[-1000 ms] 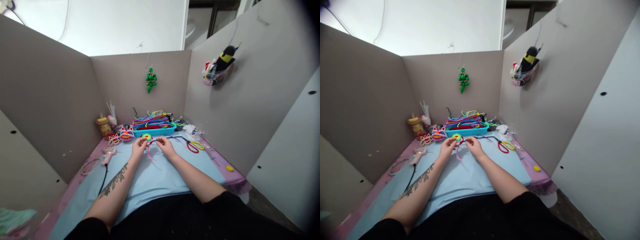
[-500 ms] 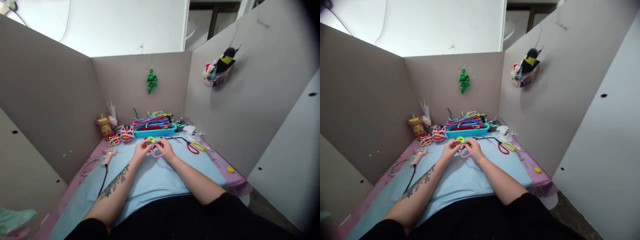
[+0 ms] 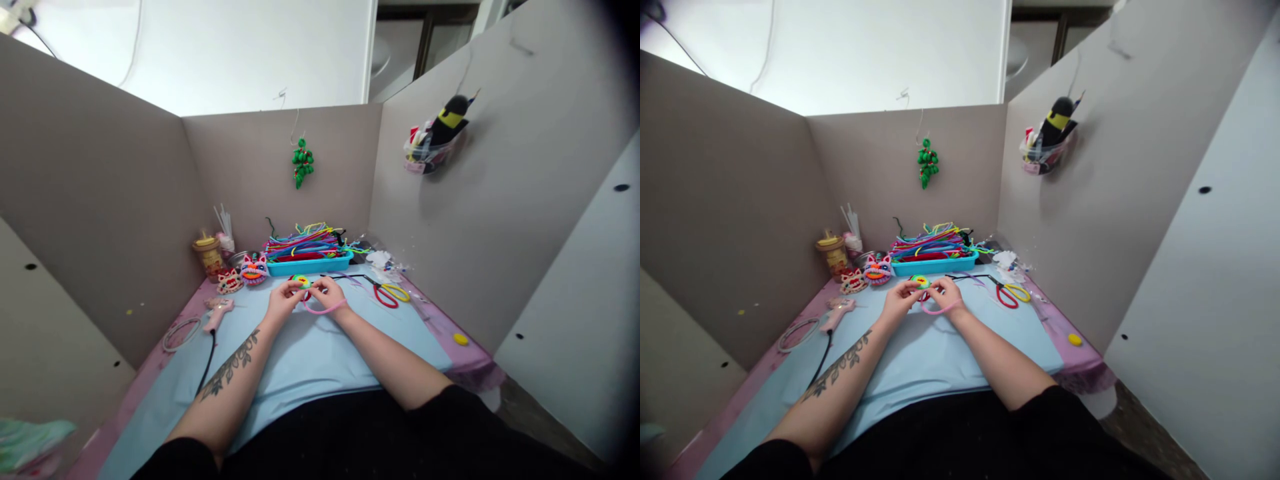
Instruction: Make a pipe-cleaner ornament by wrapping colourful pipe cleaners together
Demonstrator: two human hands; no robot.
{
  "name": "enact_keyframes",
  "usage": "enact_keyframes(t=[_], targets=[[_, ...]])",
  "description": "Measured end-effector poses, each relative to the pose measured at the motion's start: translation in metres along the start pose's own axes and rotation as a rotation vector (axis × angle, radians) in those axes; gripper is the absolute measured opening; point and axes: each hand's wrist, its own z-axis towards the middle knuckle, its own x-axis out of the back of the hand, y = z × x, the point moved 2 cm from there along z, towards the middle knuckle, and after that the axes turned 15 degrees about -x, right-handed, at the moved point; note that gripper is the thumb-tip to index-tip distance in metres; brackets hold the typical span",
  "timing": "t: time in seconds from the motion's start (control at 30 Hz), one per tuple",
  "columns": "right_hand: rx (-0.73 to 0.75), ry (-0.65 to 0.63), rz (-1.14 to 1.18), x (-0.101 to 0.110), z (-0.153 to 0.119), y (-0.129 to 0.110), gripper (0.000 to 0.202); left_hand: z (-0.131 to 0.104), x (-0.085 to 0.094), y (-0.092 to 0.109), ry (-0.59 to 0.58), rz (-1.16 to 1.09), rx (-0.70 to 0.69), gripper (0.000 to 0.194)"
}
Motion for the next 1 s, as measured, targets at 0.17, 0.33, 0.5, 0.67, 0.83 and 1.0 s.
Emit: enact_keyframes(t=[0.17, 0.33, 0.5, 0.67, 0.83, 1.0], targets=[[-0.139, -0.169, 0.195, -0.0022, 0.0017, 0.0010, 0.026, 0.0001, -0.0004, -0.0017, 0.022, -0.042, -0.013, 0.035], [-0.215, -0.338, 0.427, -0.0052, 0.0009, -0.0016, 0.030, -0.0009, -0.0014, 0.0007, -0.031, -0.042, -0.016, 0.034], [-0.229, -0.343, 0.431, -0.0051, 0.0018, -0.0004, 0.033, -0.0011, -0.0027, 0.0039, -0.047, -0.028, -0.007, 0.037], [-0.202, -0.264, 0.320, -0.0035, 0.0022, 0.0019, 0.031, -0.0007, -0.0037, 0.0008, -0.016, -0.058, 0.049, 0.040], [-0.174, -0.229, 0.249, -0.0041, 0.0008, 0.0029, 0.027, -0.0008, -0.0033, -0.0041, 0.020, -0.089, 0.150, 0.036], [-0.163, -0.167, 0.189, -0.0061, 0.0005, 0.0053, 0.022, 0.0005, -0.0006, -0.0054, 0.077, -0.085, 0.166, 0.033]])
